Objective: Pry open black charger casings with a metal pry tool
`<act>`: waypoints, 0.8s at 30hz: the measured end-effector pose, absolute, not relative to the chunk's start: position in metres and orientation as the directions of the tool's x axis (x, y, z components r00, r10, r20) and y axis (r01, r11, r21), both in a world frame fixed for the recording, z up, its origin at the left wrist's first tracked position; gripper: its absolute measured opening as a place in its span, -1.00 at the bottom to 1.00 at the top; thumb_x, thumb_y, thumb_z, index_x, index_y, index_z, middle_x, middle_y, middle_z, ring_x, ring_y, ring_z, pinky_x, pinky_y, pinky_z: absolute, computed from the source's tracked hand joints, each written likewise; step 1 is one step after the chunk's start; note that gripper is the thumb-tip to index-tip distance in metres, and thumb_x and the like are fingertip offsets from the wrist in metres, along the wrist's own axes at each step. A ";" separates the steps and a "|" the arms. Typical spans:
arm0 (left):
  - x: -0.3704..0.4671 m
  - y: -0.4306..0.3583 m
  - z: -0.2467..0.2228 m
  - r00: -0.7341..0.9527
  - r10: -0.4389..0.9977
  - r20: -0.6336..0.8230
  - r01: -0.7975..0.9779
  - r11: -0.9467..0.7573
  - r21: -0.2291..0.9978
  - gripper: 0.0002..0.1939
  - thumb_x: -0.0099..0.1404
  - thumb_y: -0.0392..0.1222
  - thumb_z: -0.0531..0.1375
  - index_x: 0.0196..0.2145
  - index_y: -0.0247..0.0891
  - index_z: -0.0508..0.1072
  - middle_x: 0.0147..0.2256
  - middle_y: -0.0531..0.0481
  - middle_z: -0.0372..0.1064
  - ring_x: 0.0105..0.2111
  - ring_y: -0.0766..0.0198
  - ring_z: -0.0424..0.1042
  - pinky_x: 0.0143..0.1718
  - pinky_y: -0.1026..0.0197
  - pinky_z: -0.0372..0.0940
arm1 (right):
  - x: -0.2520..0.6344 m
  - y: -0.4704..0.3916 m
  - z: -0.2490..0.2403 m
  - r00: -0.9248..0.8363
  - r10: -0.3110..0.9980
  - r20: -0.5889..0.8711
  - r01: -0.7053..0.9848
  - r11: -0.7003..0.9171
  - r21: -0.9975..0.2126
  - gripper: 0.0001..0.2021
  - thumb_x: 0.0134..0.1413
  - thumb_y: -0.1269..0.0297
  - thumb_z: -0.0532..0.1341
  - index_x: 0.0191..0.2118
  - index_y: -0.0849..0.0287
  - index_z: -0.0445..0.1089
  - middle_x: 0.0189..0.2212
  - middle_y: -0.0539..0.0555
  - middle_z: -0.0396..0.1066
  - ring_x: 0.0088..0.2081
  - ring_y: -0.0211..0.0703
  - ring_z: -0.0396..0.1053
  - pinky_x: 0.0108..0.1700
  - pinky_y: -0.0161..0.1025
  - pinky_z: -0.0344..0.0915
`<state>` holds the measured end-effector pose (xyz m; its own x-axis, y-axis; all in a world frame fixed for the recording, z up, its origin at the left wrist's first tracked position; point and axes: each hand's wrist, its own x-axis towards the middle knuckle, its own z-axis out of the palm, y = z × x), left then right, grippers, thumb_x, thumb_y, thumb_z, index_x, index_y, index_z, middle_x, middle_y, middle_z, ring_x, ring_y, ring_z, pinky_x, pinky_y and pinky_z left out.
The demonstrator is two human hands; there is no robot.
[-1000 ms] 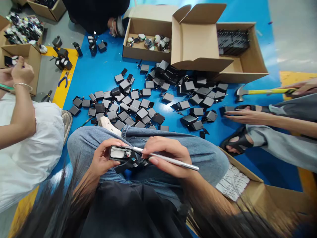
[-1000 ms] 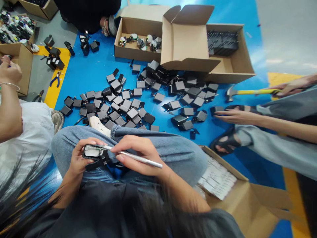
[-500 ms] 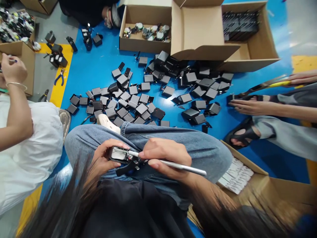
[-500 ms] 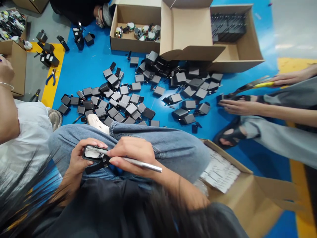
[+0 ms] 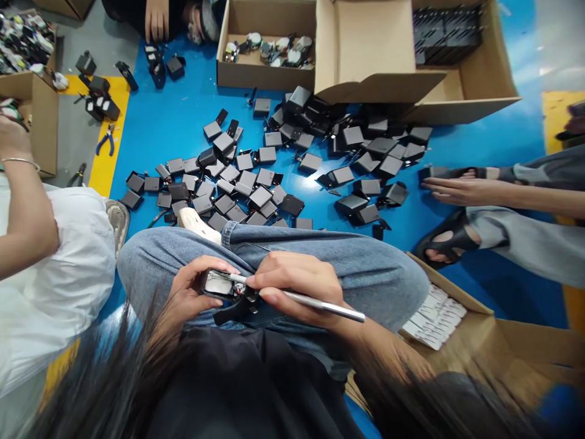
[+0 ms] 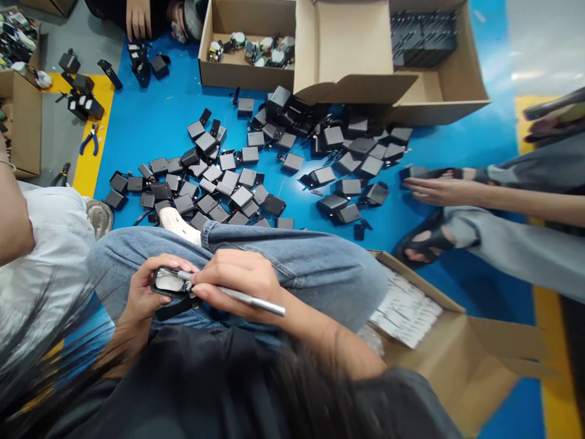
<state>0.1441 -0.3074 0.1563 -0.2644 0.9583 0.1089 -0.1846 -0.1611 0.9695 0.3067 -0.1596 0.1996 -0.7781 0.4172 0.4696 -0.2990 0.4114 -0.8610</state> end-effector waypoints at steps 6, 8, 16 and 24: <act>0.140 -0.314 0.154 -0.248 0.967 0.053 -0.076 -0.074 0.994 -0.58 0.22 0.03 0.35 -0.01 -0.16 0.50 -0.16 -0.10 0.55 -0.14 0.10 0.53 -0.11 0.13 0.43 | 0.308 -0.157 0.206 -0.819 0.380 0.429 -0.244 0.446 -0.861 -0.94 0.27 0.40 0.22 -0.23 0.19 0.45 -0.42 0.06 0.52 -0.40 -0.24 0.46 -0.34 -0.30 0.38; 0.139 -0.316 0.153 -0.237 0.970 0.045 -0.057 -0.060 0.997 -0.58 0.23 0.04 0.34 -0.01 -0.16 0.50 -0.14 -0.10 0.54 -0.12 0.09 0.52 -0.08 0.12 0.42 | 0.309 -0.156 0.207 -0.828 0.368 0.423 -0.235 0.457 -0.858 -0.93 0.28 0.39 0.21 -0.24 0.20 0.45 -0.42 0.07 0.51 -0.40 -0.24 0.45 -0.35 -0.31 0.38; 0.137 -0.319 0.150 -0.189 0.982 0.027 -0.002 -0.027 1.000 -0.57 0.24 0.10 0.30 -0.01 -0.15 0.50 -0.15 -0.12 0.55 -0.12 0.05 0.53 -0.07 0.07 0.41 | 0.310 -0.154 0.210 -0.856 0.324 0.403 -0.220 0.477 -0.851 -0.93 0.28 0.39 0.22 -0.26 0.20 0.44 -0.43 0.06 0.50 -0.40 -0.25 0.46 -0.35 -0.32 0.36; 0.135 -0.317 0.150 -0.165 0.983 0.080 0.063 -0.070 0.996 -0.57 0.20 0.00 0.36 0.03 -0.03 0.49 -0.11 -0.06 0.56 -0.12 -0.02 0.52 -0.08 0.00 0.41 | 0.313 -0.152 0.210 -0.877 0.282 0.389 -0.197 0.528 -0.826 -0.91 0.28 0.40 0.22 -0.30 0.20 0.42 -0.46 0.06 0.49 -0.41 -0.24 0.48 -0.37 -0.33 0.36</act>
